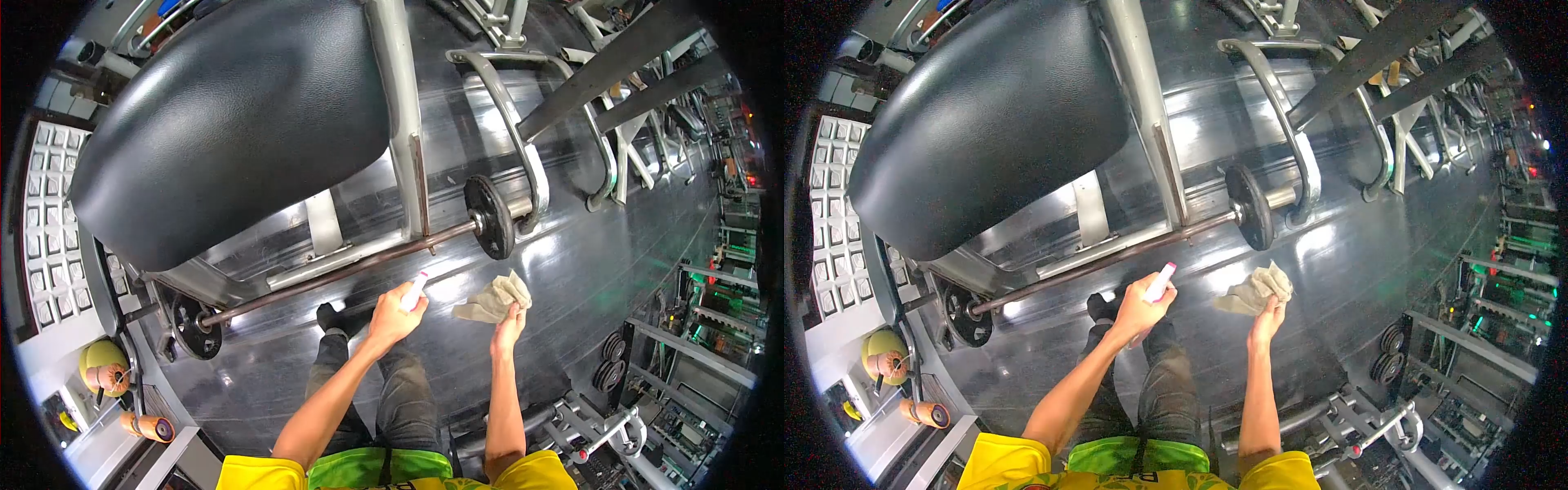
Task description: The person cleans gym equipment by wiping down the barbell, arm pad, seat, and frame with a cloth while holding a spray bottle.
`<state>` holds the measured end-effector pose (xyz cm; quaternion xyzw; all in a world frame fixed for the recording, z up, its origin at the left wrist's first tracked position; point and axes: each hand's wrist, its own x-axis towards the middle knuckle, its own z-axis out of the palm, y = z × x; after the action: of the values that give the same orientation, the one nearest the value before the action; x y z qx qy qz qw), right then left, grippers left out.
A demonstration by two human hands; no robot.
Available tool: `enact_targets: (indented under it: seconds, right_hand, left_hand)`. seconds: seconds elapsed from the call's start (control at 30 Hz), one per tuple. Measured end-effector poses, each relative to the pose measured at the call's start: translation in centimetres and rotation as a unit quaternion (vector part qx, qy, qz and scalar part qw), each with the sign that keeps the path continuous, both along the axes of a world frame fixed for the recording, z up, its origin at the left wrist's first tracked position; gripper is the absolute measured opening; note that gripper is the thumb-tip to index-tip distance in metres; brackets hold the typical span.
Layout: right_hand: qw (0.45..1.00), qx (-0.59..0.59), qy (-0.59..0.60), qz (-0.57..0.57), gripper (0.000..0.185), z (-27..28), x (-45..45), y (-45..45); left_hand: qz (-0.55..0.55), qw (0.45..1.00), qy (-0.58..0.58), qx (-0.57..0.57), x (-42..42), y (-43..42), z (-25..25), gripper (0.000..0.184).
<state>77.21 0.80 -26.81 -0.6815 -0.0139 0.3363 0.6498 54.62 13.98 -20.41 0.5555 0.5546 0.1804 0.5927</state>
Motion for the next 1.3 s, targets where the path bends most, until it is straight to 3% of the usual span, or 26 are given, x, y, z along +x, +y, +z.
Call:
enact_targets:
  seconds: [0.07, 0.1, 0.2, 0.27, 0.33, 0.43, 0.47, 0.53, 0.57, 0.63, 0.73, 0.8, 0.87, 0.97, 1.07, 1.1, 1.17, 1.3]
  right_hand:
    - [0.988, -0.083, -0.121, 0.050, 0.031, -0.3, 0.3, 1.3]
    - [0.988, -0.084, -0.119, 0.050, 0.031, -0.4, 0.0, 2.1]
    - [0.924, -0.213, -0.252, 0.193, 0.026, -1.1, -2.1, 6.1]
    - [0.836, -0.157, -0.448, 0.277, 0.031, -3.7, -2.4, 8.6]
    - [0.783, -0.089, -0.523, 0.324, 0.036, -6.0, -2.3, 12.3]
    - [0.783, -0.168, -0.527, 0.286, 0.035, -8.8, -6.2, 15.7]
    - [0.775, -0.176, -0.508, 0.333, 0.034, -8.2, -7.8, 15.3]
    - [0.840, -0.185, -0.402, 0.315, 0.031, -5.7, -10.5, 14.8]
    - [0.839, -0.187, -0.405, 0.313, 0.031, -5.2, -10.3, 14.3]
    - [0.803, -0.205, -0.371, 0.418, 0.030, -4.5, -9.7, 13.2]
    - [0.797, -0.155, -0.362, 0.458, 0.028, -4.8, -7.4, 11.8]
    - [0.793, -0.200, -0.318, 0.479, 0.028, -4.9, -5.1, 11.7]
    - [0.890, -0.107, -0.227, 0.382, 0.031, -5.0, -2.9, 11.9]
    - [0.904, -0.153, -0.252, 0.310, 0.033, -0.2, -2.1, 13.7]
    - [0.850, -0.173, -0.396, 0.301, 0.029, -2.7, -1.7, 14.7]
    - [0.850, -0.173, -0.395, 0.301, 0.029, -4.1, -2.4, 14.4]
    - [0.765, -0.203, -0.508, 0.341, 0.024, -6.3, -5.7, 13.5]
    - [0.733, -0.157, -0.496, 0.439, 0.022, -4.8, -11.1, 11.6]
  left_hand:
    - [-0.004, 0.999, -0.023, 0.029, 0.7, 0.0, -0.3, 0.011]
    - [-0.004, 0.999, -0.021, 0.027, 0.9, 0.0, -0.2, 0.011]
    - [-0.010, 1.000, -0.009, -0.004, 1.1, 0.1, 0.1, 0.012]
    - [-0.023, 0.999, -0.016, -0.018, 0.7, -0.4, -0.1, 0.014]
    - [-0.026, 0.999, -0.017, -0.029, 0.0, -0.9, 0.2, 0.014]
    - [-0.022, 0.998, -0.020, -0.052, -1.5, -1.8, -0.1, 0.016]
    - [-0.015, 0.997, -0.024, -0.066, -2.0, -2.1, -0.2, 0.017]
    - [0.001, 0.996, -0.013, -0.090, -3.0, -2.5, -0.5, 0.017]
    - [0.007, 0.996, -0.010, -0.092, -3.4, -2.7, -0.8, 0.017]
    - [0.018, 0.995, -0.014, -0.096, -3.9, -2.8, -0.8, 0.016]
    - [0.031, 0.991, -0.026, -0.127, -3.9, -2.6, -0.6, 0.014]
    - [0.030, 0.988, -0.023, -0.150, -3.9, -2.2, -0.2, 0.013]
    - [0.031, 0.990, -0.025, -0.132, -3.9, -2.4, -0.5, 0.012]
    - [0.033, 0.992, -0.037, -0.115, -3.9, -2.4, -0.5, 0.012]
    - [0.025, 0.993, -0.046, -0.104, -4.0, -2.5, -0.3, 0.012]
    - [0.019, 0.994, -0.049, -0.092, -4.0, -2.5, -0.2, 0.013]
    - [0.026, 0.994, -0.047, -0.095, -4.2, -2.7, -0.2, 0.014]
    - [0.062, 0.986, -0.071, -0.140, -4.4, -2.6, 0.5, 0.015]
